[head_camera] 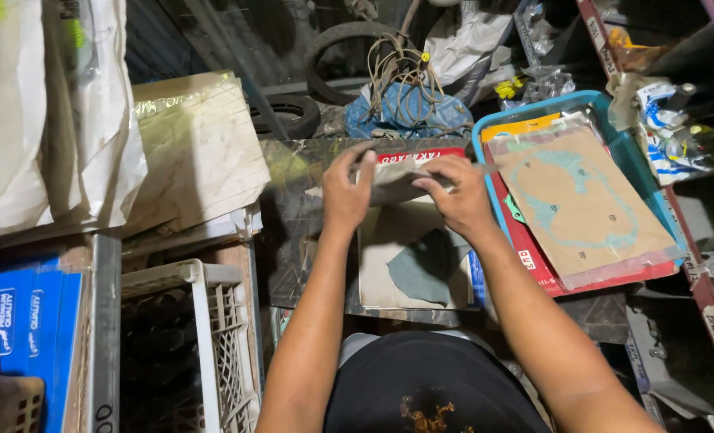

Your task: The person wipes the surfaces of several packaged items with a cloth, then places them into a blue basket. The items include anti-stick sheets and other flat packaged goods. The person handles each item one at a time, wiping both sides before stacking them in the basket.

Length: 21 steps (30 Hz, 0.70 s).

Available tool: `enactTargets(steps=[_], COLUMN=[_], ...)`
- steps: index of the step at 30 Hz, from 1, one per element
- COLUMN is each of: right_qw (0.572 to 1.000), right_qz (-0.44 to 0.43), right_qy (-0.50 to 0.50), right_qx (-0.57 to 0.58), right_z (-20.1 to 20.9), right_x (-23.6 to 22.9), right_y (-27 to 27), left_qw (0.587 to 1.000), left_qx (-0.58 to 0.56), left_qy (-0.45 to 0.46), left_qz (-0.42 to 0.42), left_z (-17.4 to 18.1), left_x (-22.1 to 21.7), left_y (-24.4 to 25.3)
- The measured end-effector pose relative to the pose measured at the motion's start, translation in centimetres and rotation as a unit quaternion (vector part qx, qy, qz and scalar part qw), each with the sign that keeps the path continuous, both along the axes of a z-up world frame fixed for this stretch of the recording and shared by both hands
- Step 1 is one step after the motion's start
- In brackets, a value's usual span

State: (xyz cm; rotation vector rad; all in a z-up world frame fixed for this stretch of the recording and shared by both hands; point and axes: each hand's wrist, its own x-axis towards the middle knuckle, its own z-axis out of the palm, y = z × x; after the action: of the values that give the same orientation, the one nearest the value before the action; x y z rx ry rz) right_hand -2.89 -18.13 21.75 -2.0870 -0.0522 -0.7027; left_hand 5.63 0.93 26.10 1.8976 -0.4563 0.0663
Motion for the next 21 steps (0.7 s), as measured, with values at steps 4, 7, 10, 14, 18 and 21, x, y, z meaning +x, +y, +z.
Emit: enactTargets(steps=[4,7,10,14,18,21], right_qw=[0.998,0.994,0.992,0.992,0.991,0.988], right_qz=[-0.019,-0.041,-0.052,-0.097,-0.117,-0.119], right_qy=[-0.049,-0.090,-0.107,-0.073,-0.053,-0.093], right_qx=[0.039,0.053,0.041,0.040,0.047,0.028], right_z=[0.7,2.6,2.9,0.2,-1.5,-0.2], right_x=[0.5,0.2,0.1,0.3,0.7,0.9], right_y=[-0.6,-0.3,-0.8,-1.6,-1.7,-0.9], left_qw=[0.982,0.976,0.978,0.992,0.991,0.990], left_qx=[-0.104,-0.133,-0.163,-0.077,0.035,0.080], left_qy=[-0.076,-0.125,-0.090,-0.064,-0.103,-0.109], left_qz=[-0.139,-0.117,-0.096,-0.073,-0.077,-0.046], left_z=[0.4,-1.1,-2.8,-5.0,-4.9,-4.5], left_x=[-0.2,0.0,0.0,0.2,-0.2,0.2], left_y=[-1.4,-2.6,-3.3,-2.7,-2.5,-2.2])
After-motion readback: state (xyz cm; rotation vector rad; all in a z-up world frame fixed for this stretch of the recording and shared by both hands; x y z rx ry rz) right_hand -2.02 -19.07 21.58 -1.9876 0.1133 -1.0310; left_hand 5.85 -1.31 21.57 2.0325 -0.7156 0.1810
